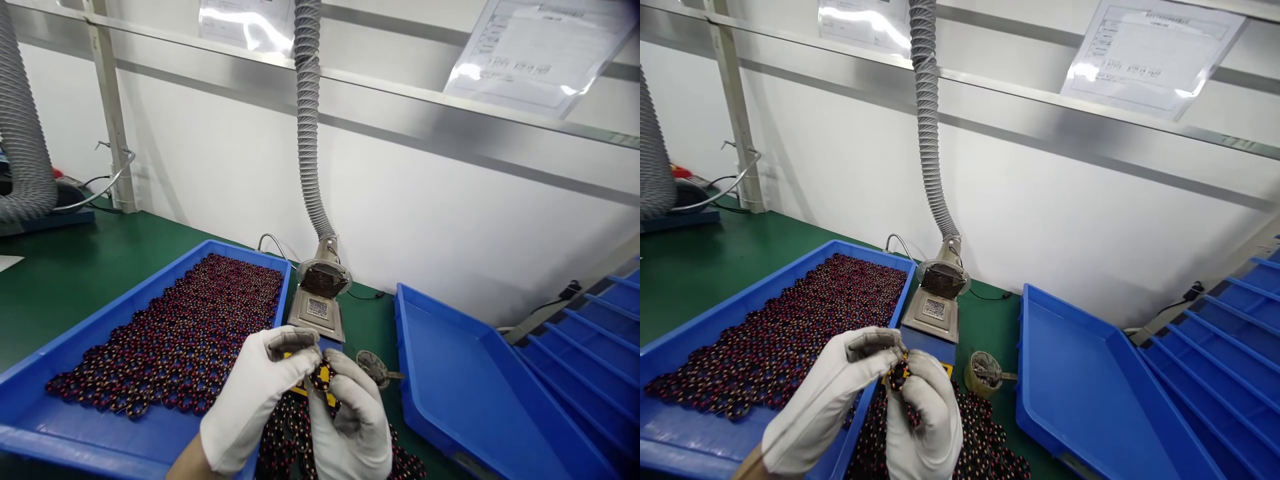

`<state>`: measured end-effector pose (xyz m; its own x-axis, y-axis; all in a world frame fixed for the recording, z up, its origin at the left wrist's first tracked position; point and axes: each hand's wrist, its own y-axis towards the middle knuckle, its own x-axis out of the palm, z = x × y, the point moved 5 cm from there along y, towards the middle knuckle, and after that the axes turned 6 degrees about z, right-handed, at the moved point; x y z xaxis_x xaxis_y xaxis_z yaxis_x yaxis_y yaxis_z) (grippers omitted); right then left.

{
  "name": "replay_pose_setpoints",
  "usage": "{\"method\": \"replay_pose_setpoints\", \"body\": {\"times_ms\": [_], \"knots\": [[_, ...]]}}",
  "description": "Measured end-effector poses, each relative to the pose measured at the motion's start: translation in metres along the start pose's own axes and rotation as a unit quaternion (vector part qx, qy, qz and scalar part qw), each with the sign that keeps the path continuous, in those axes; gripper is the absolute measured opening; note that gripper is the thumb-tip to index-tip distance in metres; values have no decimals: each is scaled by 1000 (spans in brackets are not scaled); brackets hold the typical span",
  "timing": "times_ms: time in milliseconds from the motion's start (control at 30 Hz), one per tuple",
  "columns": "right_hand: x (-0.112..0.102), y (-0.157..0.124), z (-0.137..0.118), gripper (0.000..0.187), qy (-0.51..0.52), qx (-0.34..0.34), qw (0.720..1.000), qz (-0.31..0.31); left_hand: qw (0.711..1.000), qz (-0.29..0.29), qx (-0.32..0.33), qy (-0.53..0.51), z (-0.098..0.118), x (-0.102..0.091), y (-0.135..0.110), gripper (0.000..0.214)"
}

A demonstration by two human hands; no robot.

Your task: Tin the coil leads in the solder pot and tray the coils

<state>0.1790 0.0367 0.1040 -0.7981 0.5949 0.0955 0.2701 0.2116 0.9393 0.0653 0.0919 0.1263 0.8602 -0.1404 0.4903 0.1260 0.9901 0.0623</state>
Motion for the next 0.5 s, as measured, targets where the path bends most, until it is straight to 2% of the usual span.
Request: {"method": "replay_pose_setpoints", "body": {"times_ms": [167,300,333,400,500], "knots": [[3,0,3,45,17,42,999,-11,999,24,32,-20,2,-11,1,25],[1,1,7,43,55,135,989,-5,994,49,85,-45,17,-28,-2,30],[-1,2,10,42,67,169,983,-3,994,56,90,-12,20,-34,-4,30],[-5,7,21,41,75,235,969,-21,987,56,84,122,20,-49,-10,30],[-7,25,48,27,30,307,945,-109,935,18,78,345,4,-73,-25,27]]}}
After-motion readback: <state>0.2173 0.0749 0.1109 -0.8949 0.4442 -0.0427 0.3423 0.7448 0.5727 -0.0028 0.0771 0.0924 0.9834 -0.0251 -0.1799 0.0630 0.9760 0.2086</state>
